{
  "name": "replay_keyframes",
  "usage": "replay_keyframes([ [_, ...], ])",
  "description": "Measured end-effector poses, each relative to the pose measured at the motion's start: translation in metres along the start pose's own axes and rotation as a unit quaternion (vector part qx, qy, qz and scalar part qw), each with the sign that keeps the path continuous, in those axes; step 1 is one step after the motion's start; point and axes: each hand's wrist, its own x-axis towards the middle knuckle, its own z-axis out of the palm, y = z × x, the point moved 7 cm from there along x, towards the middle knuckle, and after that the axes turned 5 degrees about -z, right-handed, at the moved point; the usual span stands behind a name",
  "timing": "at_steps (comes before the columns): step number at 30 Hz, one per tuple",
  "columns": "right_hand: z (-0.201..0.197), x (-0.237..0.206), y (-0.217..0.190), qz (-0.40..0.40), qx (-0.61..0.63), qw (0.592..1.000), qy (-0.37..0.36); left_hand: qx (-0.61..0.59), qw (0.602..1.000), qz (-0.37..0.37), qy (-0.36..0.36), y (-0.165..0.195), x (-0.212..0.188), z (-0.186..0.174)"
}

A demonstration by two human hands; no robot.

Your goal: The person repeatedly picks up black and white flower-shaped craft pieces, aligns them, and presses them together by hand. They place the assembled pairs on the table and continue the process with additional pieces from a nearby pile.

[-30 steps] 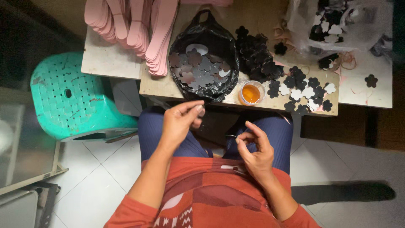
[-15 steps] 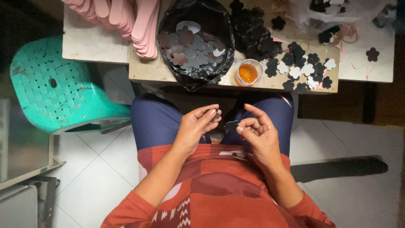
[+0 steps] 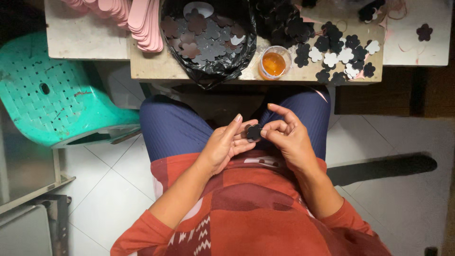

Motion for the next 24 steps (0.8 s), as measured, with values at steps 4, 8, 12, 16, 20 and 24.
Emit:
replay_keyframes([
  [4, 0.000, 0.002, -0.001, 0.003, -0.050, 0.999, -0.021, 0.053, 0.998, -0.022, 0.018, -0.005, 0.001, -0.005],
  [8, 0.002, 0.000, 0.001, 0.023, -0.076, 0.996, -0.045, 0.072, 0.996, -0.051, 0.021, -0.014, 0.006, -0.010],
  [12, 0.005, -0.001, 0.005, 0.052, -0.092, 0.992, -0.068, 0.113, 0.991, -0.058, 0.034, -0.018, 0.009, -0.016],
  [16, 0.008, 0.000, 0.002, 0.039, -0.108, 0.990, -0.082, 0.133, 0.989, -0.054, 0.035, -0.018, 0.012, -0.017],
  [20, 0.007, -0.002, 0.001, 0.039, -0.132, 0.988, -0.071, 0.143, 0.987, -0.060, 0.038, -0.020, 0.013, -0.017],
  [24, 0.009, -0.002, 0.000, 0.031, -0.164, 0.984, -0.068, 0.141, 0.987, -0.068, 0.033, -0.022, 0.011, -0.017],
])
